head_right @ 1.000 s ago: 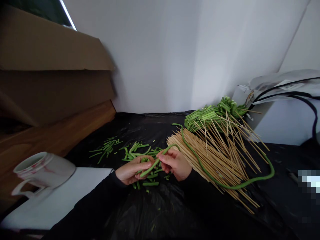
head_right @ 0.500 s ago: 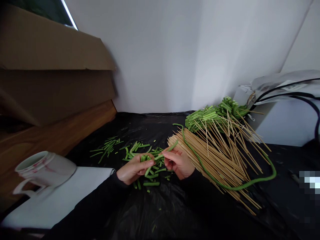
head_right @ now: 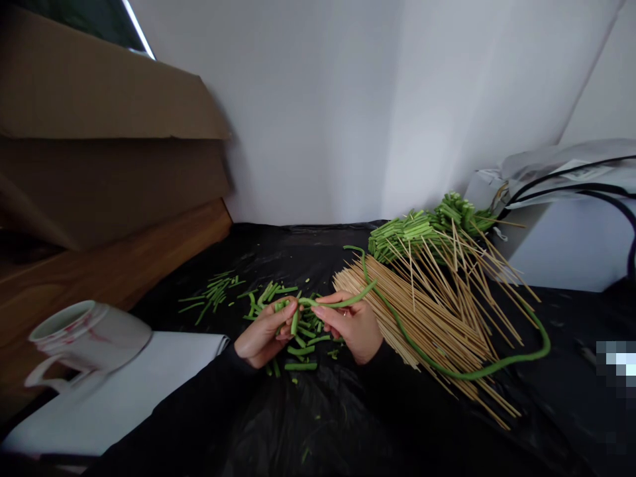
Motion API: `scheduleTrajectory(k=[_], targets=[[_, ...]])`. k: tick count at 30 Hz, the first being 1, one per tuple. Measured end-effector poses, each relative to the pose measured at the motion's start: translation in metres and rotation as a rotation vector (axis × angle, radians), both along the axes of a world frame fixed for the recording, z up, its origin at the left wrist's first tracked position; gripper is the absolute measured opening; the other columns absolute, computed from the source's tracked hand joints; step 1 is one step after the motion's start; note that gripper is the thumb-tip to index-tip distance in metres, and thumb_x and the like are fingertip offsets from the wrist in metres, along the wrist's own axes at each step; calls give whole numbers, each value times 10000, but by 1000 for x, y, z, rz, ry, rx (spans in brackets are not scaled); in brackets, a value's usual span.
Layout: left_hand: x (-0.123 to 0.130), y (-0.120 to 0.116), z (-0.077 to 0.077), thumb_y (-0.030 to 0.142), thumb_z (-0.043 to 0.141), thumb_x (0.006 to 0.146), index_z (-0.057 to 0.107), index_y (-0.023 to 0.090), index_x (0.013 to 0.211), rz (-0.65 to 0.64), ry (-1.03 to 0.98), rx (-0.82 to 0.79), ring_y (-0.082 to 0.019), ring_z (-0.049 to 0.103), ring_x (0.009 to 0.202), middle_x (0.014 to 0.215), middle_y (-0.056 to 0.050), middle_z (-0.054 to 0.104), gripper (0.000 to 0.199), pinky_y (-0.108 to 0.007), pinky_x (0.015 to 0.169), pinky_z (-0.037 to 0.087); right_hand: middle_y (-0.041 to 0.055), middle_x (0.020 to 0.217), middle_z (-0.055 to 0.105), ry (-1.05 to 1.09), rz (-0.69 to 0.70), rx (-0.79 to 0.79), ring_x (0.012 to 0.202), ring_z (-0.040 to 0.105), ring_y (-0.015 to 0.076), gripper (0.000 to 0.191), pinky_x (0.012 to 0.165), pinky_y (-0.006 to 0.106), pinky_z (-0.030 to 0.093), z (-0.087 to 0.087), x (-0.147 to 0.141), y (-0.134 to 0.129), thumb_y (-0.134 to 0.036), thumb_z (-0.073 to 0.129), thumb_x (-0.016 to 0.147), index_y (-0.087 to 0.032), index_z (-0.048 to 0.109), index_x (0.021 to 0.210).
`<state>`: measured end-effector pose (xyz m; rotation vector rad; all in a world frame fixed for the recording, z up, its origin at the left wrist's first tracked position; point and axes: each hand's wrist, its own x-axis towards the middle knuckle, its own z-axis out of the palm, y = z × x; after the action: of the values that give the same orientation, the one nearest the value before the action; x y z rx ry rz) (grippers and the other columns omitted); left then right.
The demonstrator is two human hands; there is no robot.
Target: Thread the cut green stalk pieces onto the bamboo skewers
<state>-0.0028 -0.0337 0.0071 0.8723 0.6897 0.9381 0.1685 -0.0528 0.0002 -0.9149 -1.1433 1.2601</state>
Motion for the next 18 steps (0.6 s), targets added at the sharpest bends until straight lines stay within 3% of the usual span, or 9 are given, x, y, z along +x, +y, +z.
scheduleTrajectory(k=[8,11,16,18], targets=[[3,-1,-1,290,759,678,524,122,689,48,-88,-79,3,266,382,492,84,389,289,-133,374,193,-26,543,592,-134,-99,82,441,497,92,199,426,227,398,8,-7,-6,-327,727,663,-177,676,784],[3,0,-2,277,753,687,513,116,656,54,-121,-97,6,280,386,499,77,397,291,-126,373,204,6,654,653,-173,-138,155,529,564,116,163,490,244,450,5,-11,-9,-298,710,677,-183,686,790],[-3,8,3,290,723,727,553,105,723,91,-176,-143,12,284,387,509,83,382,251,-106,368,222,31,761,694,-396,-22,320,630,600,137,117,530,248,444,-8,-23,-18,-243,685,703,-206,717,809],[-7,10,6,278,710,743,564,103,755,80,-218,-148,14,273,384,519,86,375,228,-102,359,218,30,765,693,-391,-6,289,621,596,134,119,532,249,447,-9,-25,-20,-240,681,704,-202,712,812]])
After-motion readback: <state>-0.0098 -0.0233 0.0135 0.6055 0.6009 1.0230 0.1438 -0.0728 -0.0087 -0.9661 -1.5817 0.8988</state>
